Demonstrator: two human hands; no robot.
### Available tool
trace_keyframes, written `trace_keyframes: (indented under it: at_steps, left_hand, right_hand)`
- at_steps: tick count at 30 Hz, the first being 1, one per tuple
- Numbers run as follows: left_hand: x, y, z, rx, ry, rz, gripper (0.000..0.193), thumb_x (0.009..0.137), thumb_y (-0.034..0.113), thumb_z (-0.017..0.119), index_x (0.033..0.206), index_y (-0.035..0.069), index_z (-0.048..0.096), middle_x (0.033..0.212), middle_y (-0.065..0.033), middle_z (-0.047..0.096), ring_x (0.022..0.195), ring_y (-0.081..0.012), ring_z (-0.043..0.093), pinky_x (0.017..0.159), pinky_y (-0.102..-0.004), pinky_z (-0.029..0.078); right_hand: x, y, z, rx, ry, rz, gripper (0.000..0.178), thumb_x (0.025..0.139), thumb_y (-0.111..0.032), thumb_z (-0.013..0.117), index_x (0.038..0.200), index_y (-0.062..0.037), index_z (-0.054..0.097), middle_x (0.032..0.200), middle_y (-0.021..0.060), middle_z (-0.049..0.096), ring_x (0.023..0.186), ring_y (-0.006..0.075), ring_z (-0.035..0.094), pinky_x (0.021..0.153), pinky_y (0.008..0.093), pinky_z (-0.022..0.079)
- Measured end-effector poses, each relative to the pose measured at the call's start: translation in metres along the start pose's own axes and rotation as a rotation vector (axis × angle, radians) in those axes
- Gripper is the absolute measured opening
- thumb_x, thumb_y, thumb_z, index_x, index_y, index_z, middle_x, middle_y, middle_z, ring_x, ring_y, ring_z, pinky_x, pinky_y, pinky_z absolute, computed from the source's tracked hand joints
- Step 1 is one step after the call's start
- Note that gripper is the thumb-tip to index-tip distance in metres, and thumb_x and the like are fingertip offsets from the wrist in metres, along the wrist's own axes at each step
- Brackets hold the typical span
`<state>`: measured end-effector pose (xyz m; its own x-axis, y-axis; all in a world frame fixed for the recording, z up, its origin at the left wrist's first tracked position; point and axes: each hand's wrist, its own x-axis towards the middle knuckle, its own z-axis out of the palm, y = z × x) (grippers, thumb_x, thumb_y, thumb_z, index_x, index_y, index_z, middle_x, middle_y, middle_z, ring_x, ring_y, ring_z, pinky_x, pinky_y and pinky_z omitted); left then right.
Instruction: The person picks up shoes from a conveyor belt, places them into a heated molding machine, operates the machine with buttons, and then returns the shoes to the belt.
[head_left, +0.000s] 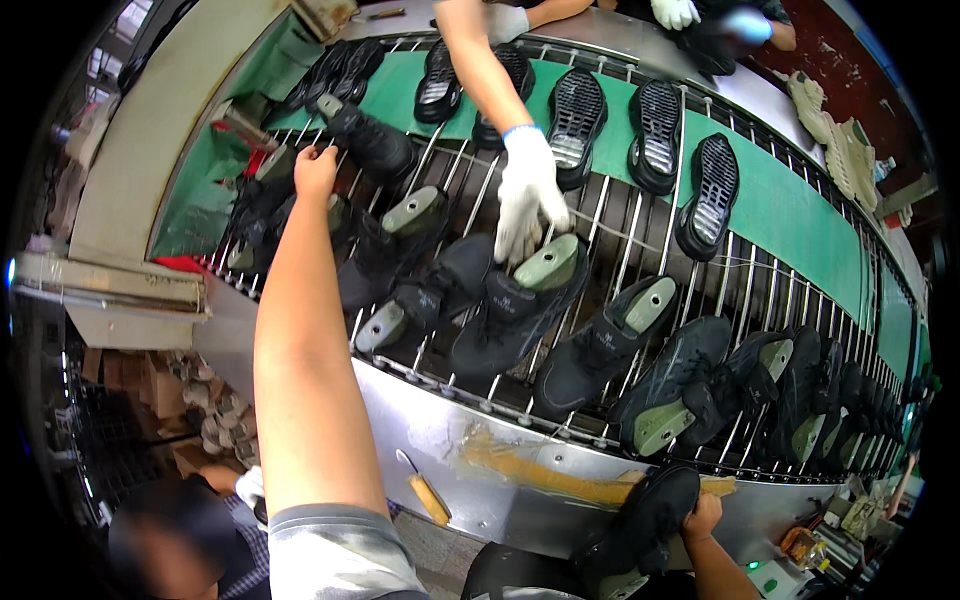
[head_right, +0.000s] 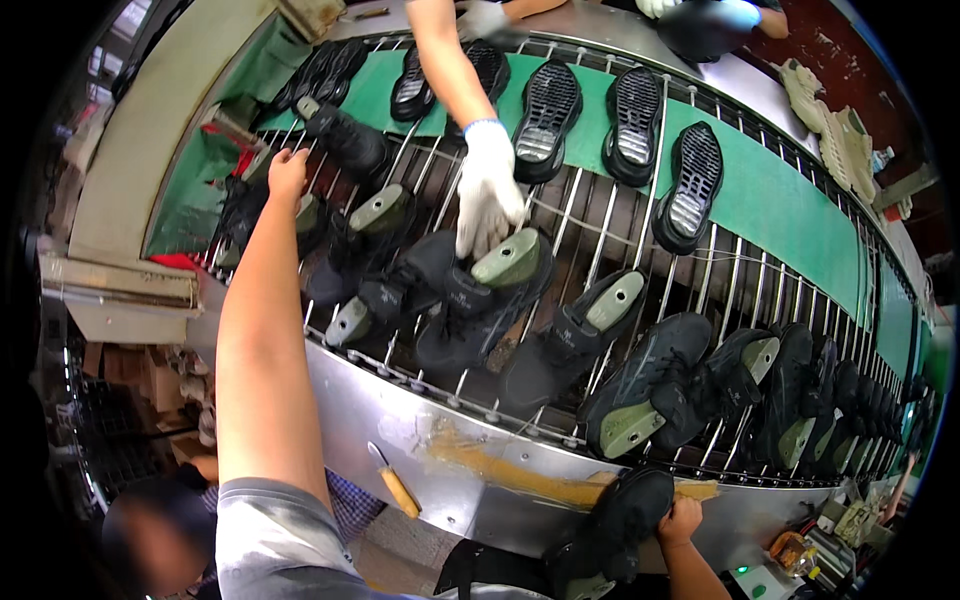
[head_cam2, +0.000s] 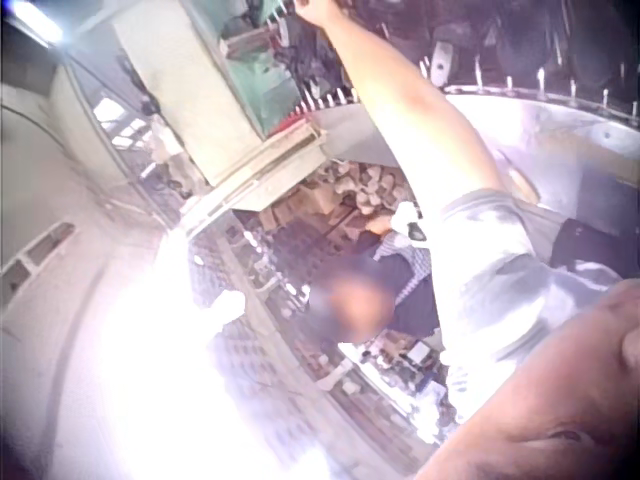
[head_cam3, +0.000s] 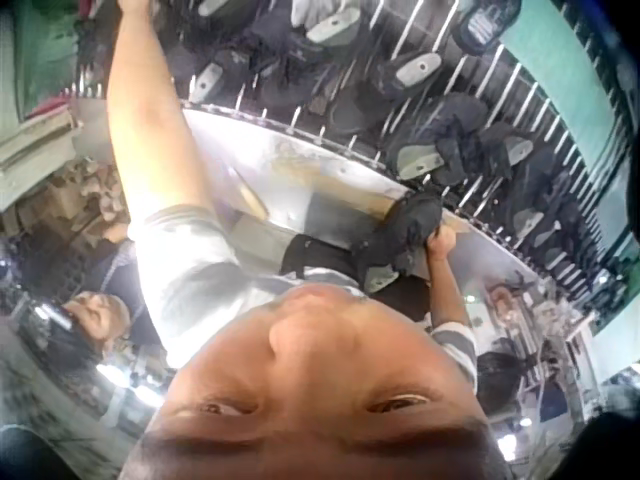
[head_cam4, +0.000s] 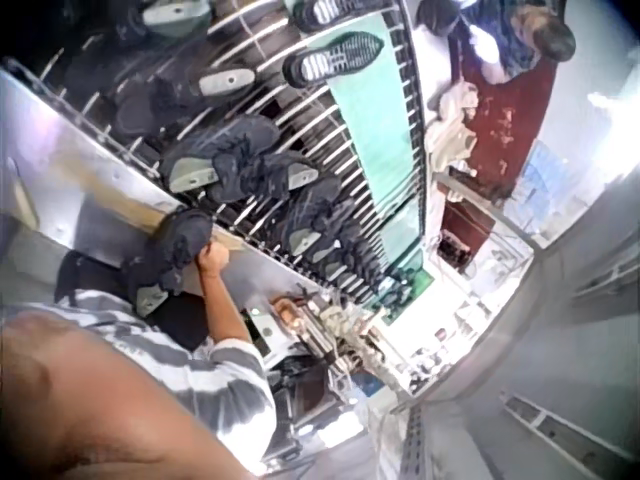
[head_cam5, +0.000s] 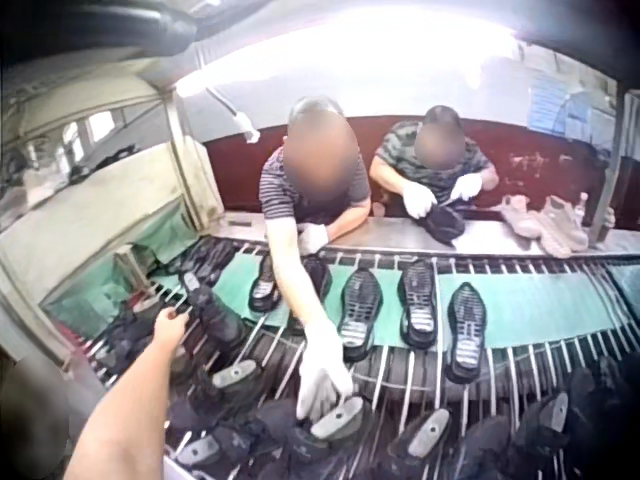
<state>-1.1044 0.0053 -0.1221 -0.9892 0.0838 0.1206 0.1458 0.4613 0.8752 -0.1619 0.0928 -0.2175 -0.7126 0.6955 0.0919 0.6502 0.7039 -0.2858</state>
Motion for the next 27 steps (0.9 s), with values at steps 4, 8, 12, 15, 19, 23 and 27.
trace_keyframes:
  at_steps: [4,8,12,15,19,23,27]
  left_hand:
    - [0.038,0.005,0.016,0.185,-0.109,0.084,0.089,0.079,0.029,0.074,0.148,-0.002,0.028,0.146,-0.0197,0.041,0.128,-0.0279,0.047,0.100,-0.0371,0.042]
    - [0.054,0.019,0.053,0.213,-0.126,0.098,0.102,0.073,0.035,0.079,0.148,-0.006,0.022,0.150,-0.0272,0.032,0.139,-0.0361,0.035,0.112,-0.0381,0.032]
    - [0.063,0.024,0.079,0.707,-0.038,0.075,0.085,0.075,0.047,0.076,0.135,-0.005,0.046,0.134,-0.0285,0.052,0.125,-0.0404,0.051,0.104,-0.0428,0.041]
    - [0.082,-0.018,0.065,0.833,-0.116,0.207,0.069,0.082,0.050,0.066,0.126,-0.002,0.056,0.124,-0.0263,0.060,0.116,-0.0398,0.057,0.099,-0.0445,0.044]
    - [0.046,0.014,0.065,0.919,-0.096,0.297,0.055,0.091,0.045,0.055,0.116,-0.003,0.064,0.111,-0.0237,0.067,0.104,-0.0387,0.064,0.092,-0.0467,0.048]
    - [-0.068,0.091,0.046,0.686,0.204,0.433,0.050,0.083,0.043,0.062,0.094,-0.005,0.071,0.093,-0.0232,0.070,0.086,-0.0419,0.067,0.079,-0.0465,0.053]
    - [-0.202,0.169,0.020,0.537,0.295,0.831,0.043,0.082,0.045,0.066,0.083,0.002,0.072,0.076,-0.0174,0.070,0.066,-0.0366,0.066,0.062,-0.0458,0.051]
  right_hand:
    - [0.010,-0.016,-0.005,-0.004,0.072,0.068,0.010,0.074,-0.012,0.058,0.070,-0.0079,0.050,0.065,0.0125,0.045,0.062,0.0344,0.047,0.059,0.0433,0.036]
    - [0.008,-0.030,-0.007,0.007,0.074,0.132,0.011,0.075,-0.013,0.060,0.071,-0.0083,0.051,0.067,0.0122,0.046,0.063,0.0338,0.047,0.060,0.0429,0.036]
    - [-0.003,-0.030,-0.002,-0.010,0.050,0.227,0.014,0.076,-0.017,0.060,0.072,-0.0081,0.051,0.068,0.0129,0.046,0.065,0.0347,0.047,0.061,0.0438,0.036]
    - [0.007,-0.031,-0.009,0.026,0.051,0.213,0.014,0.077,-0.019,0.060,0.073,-0.0081,0.051,0.070,0.0140,0.047,0.067,0.0355,0.047,0.063,0.0447,0.036]
    - [0.008,-0.037,-0.007,-0.019,0.121,0.206,0.008,0.073,-0.012,0.061,0.075,-0.0083,0.053,0.070,0.0120,0.049,0.064,0.0329,0.048,0.061,0.0432,0.036]
    - [0.014,-0.037,-0.011,0.033,0.177,0.232,0.013,0.067,-0.004,0.063,0.073,-0.0108,0.054,0.070,0.0078,0.056,0.066,0.0296,0.053,0.061,0.0410,0.041]
    - [0.022,-0.040,-0.029,0.263,0.215,0.399,0.007,0.077,-0.002,0.063,0.082,-0.0055,0.060,0.064,0.0073,0.049,0.058,0.0234,0.050,0.059,0.0347,0.042]
